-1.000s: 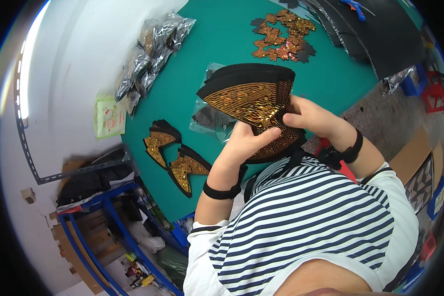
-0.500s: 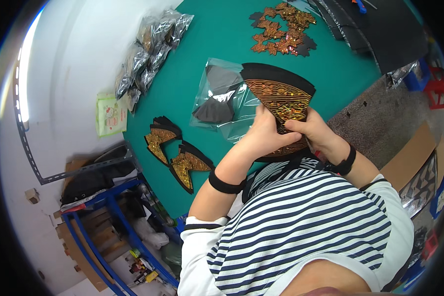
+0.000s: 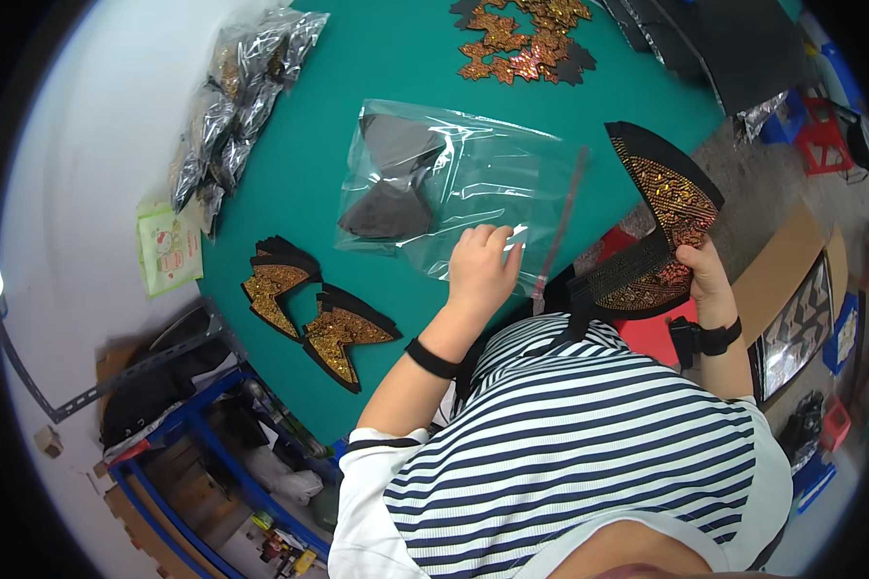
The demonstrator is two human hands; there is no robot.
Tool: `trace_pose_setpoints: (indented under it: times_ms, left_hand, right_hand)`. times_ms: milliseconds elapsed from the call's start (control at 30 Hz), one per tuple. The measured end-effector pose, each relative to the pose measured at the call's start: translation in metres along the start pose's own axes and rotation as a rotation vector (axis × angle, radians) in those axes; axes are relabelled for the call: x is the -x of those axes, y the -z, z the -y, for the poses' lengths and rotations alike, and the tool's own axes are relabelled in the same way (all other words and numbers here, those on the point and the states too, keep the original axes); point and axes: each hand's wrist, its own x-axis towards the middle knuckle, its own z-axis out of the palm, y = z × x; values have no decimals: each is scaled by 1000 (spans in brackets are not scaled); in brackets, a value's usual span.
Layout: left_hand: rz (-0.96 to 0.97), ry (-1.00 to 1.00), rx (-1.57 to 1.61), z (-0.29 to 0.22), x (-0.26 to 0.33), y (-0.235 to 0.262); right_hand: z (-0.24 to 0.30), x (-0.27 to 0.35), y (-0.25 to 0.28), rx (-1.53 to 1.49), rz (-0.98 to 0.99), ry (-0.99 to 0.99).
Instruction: Sorting and bagging rhinestone-decorated shoe upper components.
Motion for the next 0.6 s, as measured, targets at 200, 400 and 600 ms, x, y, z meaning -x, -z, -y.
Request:
trace_pose_setpoints:
  times_ms: [200, 400, 600]
  left_hand:
    - [146, 109, -351, -10, -41, -48]
    - [255, 180, -344, 21, -36, -77]
    - [288, 150, -339, 30, -36, -75]
  right_hand:
    - [-38, -2, 11, 32, 11, -78]
    - [-73, -13, 17, -71, 82, -284]
    - [-80, -20, 5, -59, 46, -353]
